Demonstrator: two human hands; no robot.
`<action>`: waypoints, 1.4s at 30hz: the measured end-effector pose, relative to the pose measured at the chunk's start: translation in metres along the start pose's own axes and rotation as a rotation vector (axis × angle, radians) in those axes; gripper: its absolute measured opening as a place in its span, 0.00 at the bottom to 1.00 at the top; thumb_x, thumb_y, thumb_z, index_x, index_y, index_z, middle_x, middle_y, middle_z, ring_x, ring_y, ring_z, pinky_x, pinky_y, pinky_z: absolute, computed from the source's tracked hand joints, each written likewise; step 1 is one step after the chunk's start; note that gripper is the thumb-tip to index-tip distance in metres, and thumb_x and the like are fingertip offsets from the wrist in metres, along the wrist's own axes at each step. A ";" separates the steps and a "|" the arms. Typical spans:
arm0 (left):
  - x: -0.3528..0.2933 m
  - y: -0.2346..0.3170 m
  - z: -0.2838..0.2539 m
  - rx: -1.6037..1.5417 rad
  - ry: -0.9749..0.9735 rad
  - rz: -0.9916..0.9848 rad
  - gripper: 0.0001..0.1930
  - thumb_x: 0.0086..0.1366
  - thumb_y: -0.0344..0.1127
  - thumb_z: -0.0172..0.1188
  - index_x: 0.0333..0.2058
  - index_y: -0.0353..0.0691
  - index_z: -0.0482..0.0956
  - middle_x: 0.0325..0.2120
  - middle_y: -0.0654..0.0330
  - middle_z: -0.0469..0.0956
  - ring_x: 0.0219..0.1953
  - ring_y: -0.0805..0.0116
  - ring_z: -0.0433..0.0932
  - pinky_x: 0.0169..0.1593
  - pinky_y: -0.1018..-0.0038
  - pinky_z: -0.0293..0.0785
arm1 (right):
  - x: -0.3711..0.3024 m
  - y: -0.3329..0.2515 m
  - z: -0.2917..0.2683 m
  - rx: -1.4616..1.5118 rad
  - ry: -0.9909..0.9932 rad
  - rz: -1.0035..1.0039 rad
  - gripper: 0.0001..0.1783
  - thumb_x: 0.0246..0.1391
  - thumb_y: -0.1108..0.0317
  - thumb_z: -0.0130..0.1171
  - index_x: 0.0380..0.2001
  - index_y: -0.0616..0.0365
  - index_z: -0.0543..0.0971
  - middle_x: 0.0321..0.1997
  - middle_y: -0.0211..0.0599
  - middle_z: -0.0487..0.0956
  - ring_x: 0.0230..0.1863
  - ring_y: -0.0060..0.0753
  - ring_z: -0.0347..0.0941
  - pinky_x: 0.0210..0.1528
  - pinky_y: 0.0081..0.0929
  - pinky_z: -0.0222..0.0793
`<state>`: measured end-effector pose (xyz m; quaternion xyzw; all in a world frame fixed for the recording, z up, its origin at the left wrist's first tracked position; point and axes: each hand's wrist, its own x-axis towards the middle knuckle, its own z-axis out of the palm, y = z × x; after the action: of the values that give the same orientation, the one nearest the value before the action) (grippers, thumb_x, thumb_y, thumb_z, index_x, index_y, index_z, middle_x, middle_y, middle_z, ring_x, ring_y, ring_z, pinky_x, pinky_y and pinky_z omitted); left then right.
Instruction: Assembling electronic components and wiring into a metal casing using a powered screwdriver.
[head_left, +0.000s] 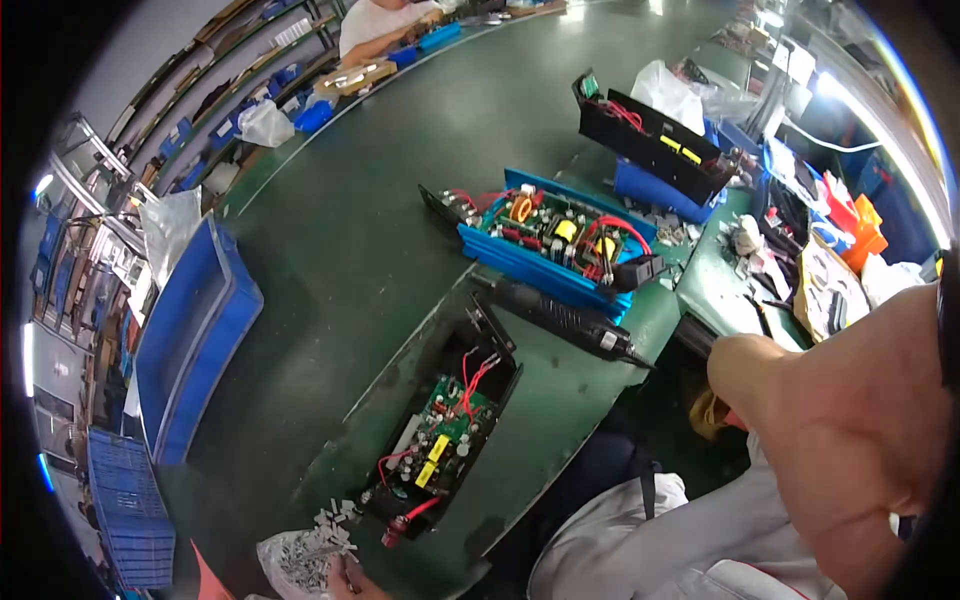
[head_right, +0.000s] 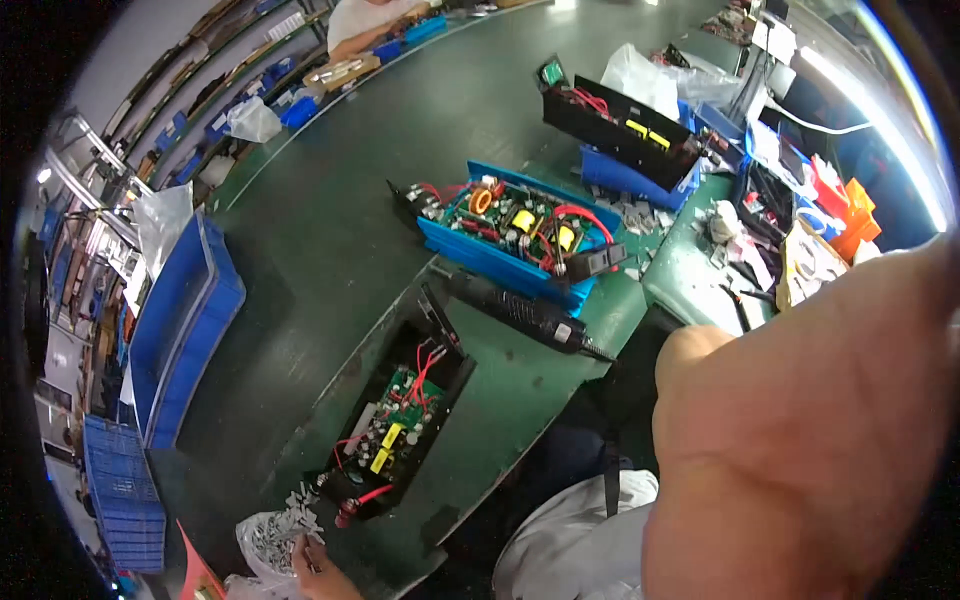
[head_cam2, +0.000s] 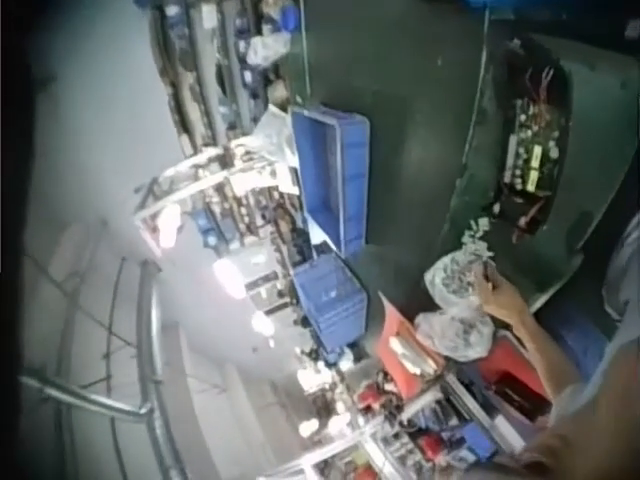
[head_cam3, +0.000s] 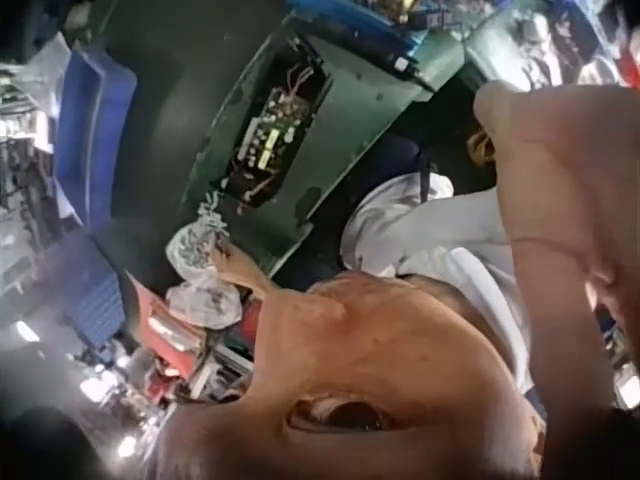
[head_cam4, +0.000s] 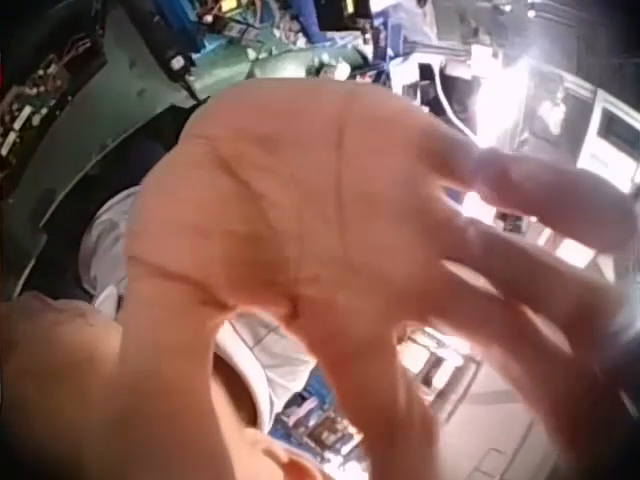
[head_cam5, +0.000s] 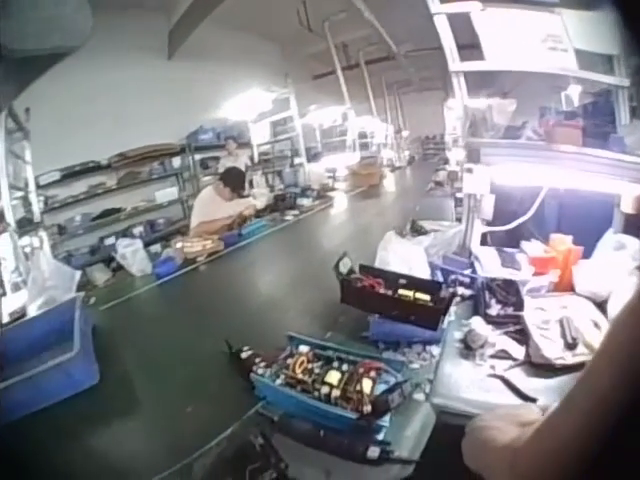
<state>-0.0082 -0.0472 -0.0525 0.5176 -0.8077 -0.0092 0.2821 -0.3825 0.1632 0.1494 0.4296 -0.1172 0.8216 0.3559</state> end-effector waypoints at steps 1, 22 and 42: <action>-0.003 -0.001 -0.009 0.040 -0.042 -0.054 0.10 0.69 0.34 0.62 0.43 0.33 0.85 0.36 0.46 0.85 0.33 0.51 0.84 0.36 0.62 0.79 | 0.000 -0.001 0.005 -0.024 0.021 -0.001 0.47 0.46 0.35 0.69 0.59 0.58 0.72 0.59 0.52 0.74 0.63 0.54 0.66 0.67 0.47 0.57; 0.005 0.173 -0.034 -0.624 -0.146 0.294 0.15 0.65 0.32 0.69 0.48 0.33 0.83 0.36 0.58 0.86 0.26 0.75 0.77 0.29 0.77 0.72 | -0.123 -0.023 -0.030 0.015 -0.872 1.045 0.16 0.59 0.72 0.65 0.49 0.63 0.81 0.45 0.43 0.79 0.45 0.42 0.77 0.46 0.35 0.74; 0.029 0.185 0.012 -1.152 -0.637 -0.322 0.07 0.71 0.24 0.56 0.43 0.26 0.78 0.40 0.44 0.83 0.41 0.56 0.86 0.46 0.68 0.84 | -0.185 -0.018 -0.089 -0.339 -0.819 1.738 0.11 0.63 0.79 0.59 0.48 0.67 0.81 0.41 0.40 0.81 0.40 0.28 0.82 0.39 0.21 0.78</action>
<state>-0.1758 0.0110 0.0068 0.3707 -0.6304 -0.6321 0.2562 -0.3561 0.1309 -0.0522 0.3890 -0.6245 0.5569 -0.3853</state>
